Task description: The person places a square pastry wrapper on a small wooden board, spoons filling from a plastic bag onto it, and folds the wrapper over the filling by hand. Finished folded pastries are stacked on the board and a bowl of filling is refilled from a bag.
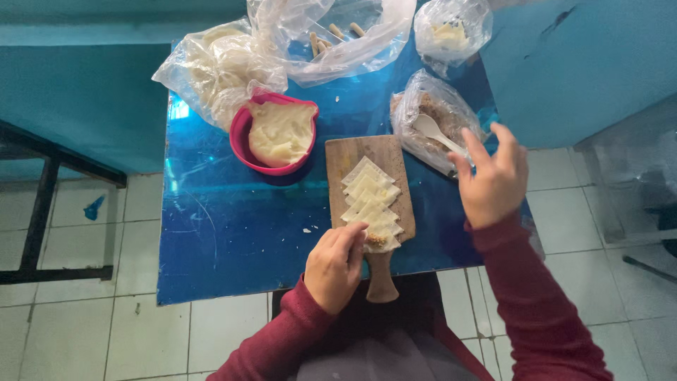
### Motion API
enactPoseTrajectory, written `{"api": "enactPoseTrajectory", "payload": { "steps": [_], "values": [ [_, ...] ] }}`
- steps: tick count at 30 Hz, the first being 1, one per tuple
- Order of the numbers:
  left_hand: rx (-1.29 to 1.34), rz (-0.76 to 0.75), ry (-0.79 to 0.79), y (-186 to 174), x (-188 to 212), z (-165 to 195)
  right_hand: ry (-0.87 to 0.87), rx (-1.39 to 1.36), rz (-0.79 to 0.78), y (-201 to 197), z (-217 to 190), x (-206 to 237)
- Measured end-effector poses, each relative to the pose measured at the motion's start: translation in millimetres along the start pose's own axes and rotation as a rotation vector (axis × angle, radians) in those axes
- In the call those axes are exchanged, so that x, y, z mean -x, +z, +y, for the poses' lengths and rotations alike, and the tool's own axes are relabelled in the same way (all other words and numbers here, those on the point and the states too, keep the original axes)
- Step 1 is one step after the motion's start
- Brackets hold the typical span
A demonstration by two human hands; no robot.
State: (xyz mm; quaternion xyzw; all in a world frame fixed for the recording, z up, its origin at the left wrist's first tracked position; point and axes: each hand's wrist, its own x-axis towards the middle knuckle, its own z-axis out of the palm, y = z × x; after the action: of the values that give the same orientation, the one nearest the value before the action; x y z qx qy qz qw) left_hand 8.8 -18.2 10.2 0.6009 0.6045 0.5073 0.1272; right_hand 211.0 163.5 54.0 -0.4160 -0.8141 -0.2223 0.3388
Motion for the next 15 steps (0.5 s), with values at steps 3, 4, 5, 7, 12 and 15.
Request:
{"api": "enactPoseTrajectory", "payload": {
  "steps": [3,4,5,7,12,15],
  "values": [
    [0.014,-0.048,-0.027,-2,-2,-4,0.194,-0.351,-0.269,-26,-30,25],
    [0.019,-0.045,-0.028,-2,-2,-4,0.197,-0.484,-0.377,-34,-38,34],
    [0.024,-0.044,-0.027,-2,-2,-5,0.2,-0.617,-0.484,-39,-47,42],
    [0.027,-0.055,-0.03,-3,-3,-5,0.261,-0.643,-0.505,-41,-61,54],
    [-0.016,-0.082,-0.015,-2,-4,-5,0.326,-0.607,-0.472,-41,-80,72],
    [-0.011,-0.077,-0.01,-3,-5,-4,0.351,-0.564,-0.461,-37,-86,77]
  ]
}}
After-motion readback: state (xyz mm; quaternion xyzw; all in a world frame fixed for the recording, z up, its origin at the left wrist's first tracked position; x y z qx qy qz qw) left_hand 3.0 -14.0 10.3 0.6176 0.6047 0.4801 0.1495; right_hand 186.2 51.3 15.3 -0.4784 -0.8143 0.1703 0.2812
